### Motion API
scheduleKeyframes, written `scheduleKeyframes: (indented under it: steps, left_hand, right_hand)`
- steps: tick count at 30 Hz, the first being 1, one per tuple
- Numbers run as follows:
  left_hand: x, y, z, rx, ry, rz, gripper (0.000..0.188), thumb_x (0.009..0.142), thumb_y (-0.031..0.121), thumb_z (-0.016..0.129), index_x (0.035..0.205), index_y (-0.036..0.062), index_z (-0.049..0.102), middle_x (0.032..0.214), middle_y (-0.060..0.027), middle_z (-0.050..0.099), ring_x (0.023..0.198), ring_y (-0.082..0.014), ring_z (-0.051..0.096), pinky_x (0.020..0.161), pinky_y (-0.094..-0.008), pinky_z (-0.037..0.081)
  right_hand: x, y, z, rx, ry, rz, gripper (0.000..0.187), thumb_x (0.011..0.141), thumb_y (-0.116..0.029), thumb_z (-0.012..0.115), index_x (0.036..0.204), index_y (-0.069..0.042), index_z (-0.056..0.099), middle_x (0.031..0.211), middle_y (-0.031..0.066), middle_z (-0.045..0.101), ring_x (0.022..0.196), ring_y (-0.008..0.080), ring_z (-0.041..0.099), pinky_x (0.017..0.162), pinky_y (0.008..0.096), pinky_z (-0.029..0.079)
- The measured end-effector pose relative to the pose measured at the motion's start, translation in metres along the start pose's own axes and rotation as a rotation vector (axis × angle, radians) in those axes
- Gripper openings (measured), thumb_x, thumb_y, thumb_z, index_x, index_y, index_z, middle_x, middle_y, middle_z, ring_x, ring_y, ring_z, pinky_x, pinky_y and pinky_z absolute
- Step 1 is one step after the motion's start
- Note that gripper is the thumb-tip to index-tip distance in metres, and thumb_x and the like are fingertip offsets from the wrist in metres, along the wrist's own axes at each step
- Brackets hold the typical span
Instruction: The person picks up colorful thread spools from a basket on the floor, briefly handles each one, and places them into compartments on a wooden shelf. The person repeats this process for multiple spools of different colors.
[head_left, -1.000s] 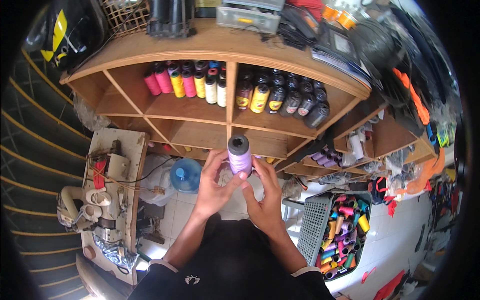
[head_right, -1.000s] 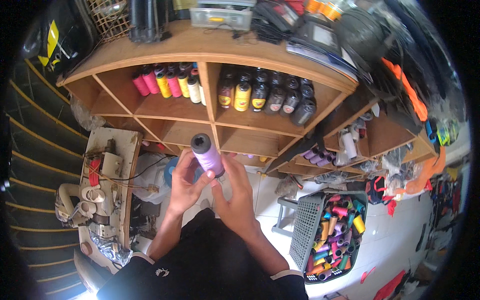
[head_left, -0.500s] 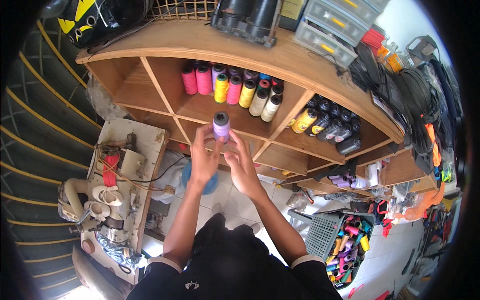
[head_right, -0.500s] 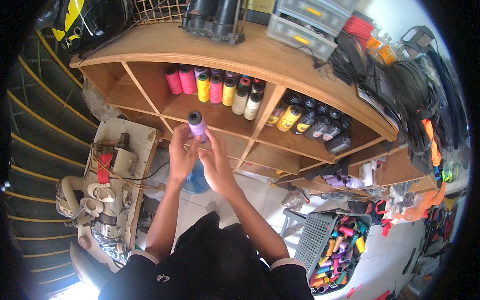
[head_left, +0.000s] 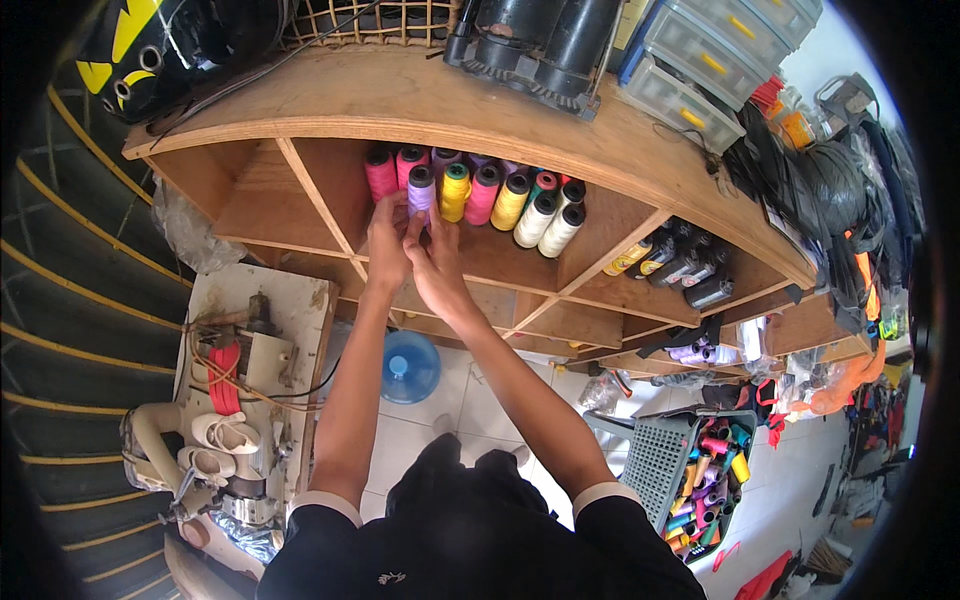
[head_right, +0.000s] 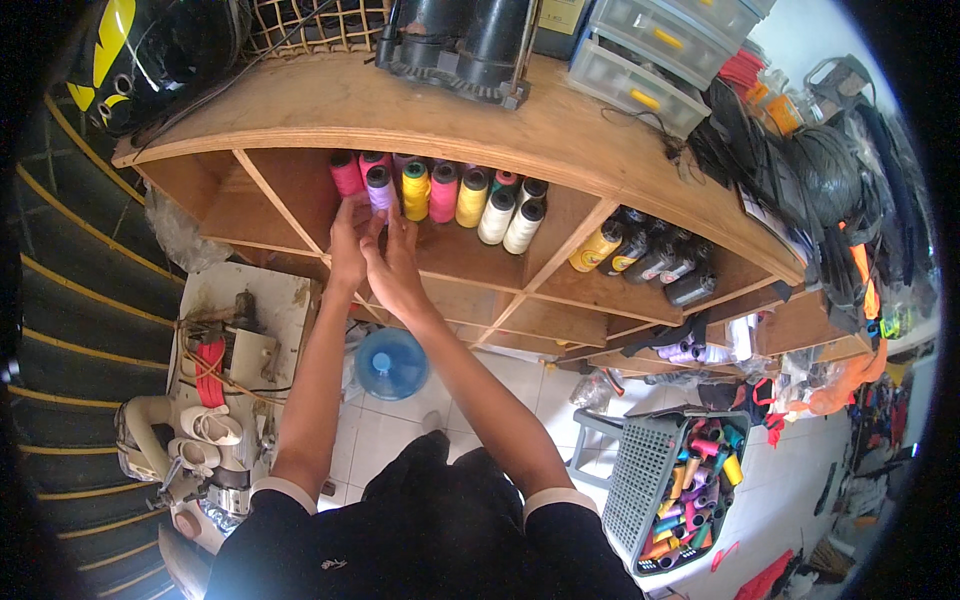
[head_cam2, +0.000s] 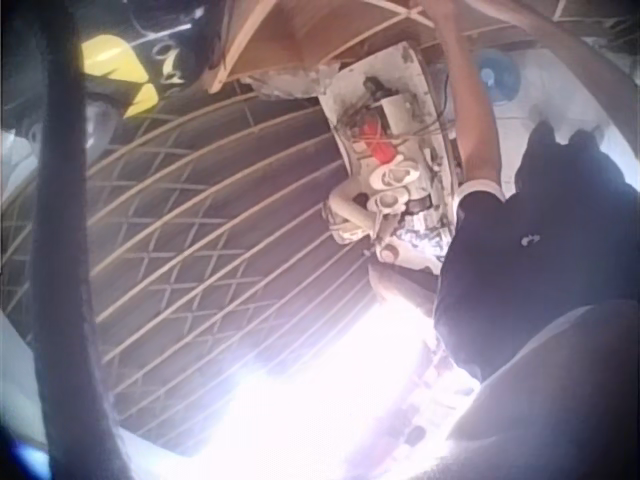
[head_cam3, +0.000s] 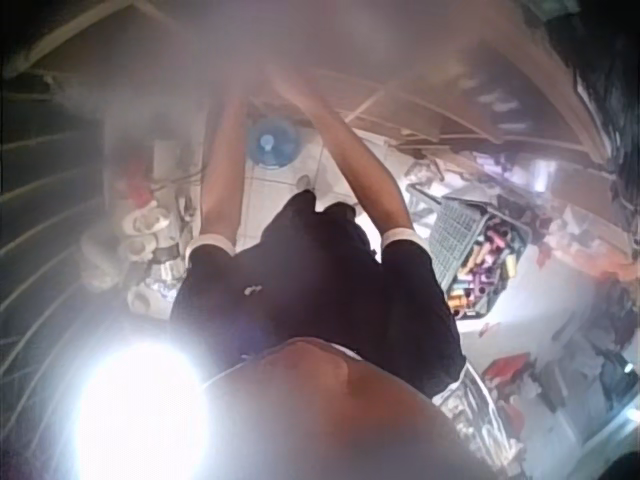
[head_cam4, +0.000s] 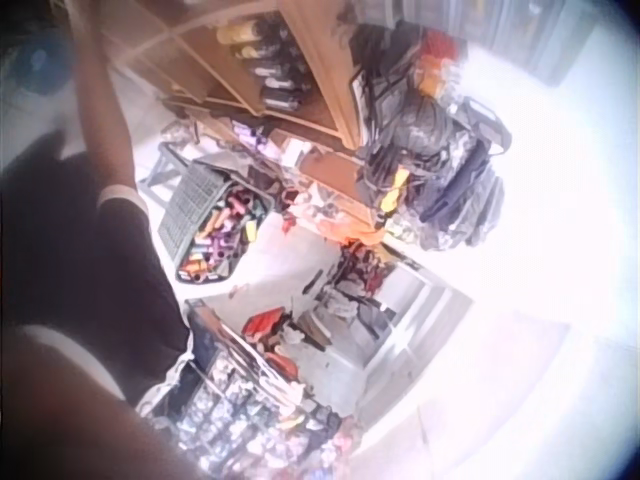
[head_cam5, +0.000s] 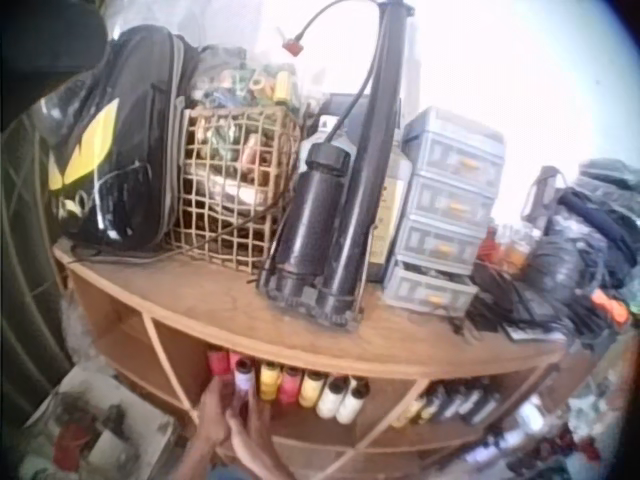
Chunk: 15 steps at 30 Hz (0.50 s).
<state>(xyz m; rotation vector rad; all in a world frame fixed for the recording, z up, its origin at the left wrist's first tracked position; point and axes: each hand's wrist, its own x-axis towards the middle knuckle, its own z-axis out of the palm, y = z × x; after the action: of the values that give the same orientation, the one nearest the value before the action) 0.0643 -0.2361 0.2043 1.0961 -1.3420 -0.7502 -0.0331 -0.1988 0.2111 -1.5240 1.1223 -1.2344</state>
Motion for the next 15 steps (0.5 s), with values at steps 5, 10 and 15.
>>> scheduleKeyframes:
  steps: [5, 10, 15]
  left_hand:
    - [0.007, -0.009, 0.004, 0.075, 0.045, 0.032, 0.026, 0.088, -0.002, 0.060, 0.114, -0.0055, 0.056, 0.103, -0.0135, 0.056, 0.093, -0.0201, 0.062, 0.077, -0.0318, 0.052]
    - [0.010, -0.019, -0.002, 0.071, -0.006, -0.010, 0.027, 0.087, 0.002, 0.065, 0.112, -0.0051, 0.057, 0.101, -0.0135, 0.056, 0.087, -0.0192, 0.061, 0.074, -0.0313, 0.052]
    - [0.010, -0.011, -0.004, -0.005, -0.023, -0.052, 0.028, 0.086, 0.004, 0.066, 0.111, -0.0049, 0.056, 0.094, -0.0126, 0.060, 0.081, -0.0190, 0.061, 0.071, -0.0314, 0.052]
  right_hand:
    - [0.007, 0.012, 0.011, -0.036, 0.071, -0.027, 0.076, 0.091, -0.017, 0.055, 0.152, -0.004, 0.012, 0.135, 0.0253, 0.028, 0.131, 0.0414, 0.032, 0.112, 0.0451, 0.027]
    - [0.006, 0.019, 0.013, -0.028, 0.074, -0.024, 0.078, 0.091, -0.020, 0.056, 0.151, -0.001, 0.010, 0.138, 0.0264, 0.026, 0.133, 0.0420, 0.030, 0.113, 0.0456, 0.025]
    - [0.003, 0.016, 0.013, -0.076, 0.077, -0.002, 0.076, 0.093, -0.022, 0.056, 0.150, 0.000, 0.012, 0.140, 0.0273, 0.025, 0.134, 0.0416, 0.030, 0.113, 0.0453, 0.025]
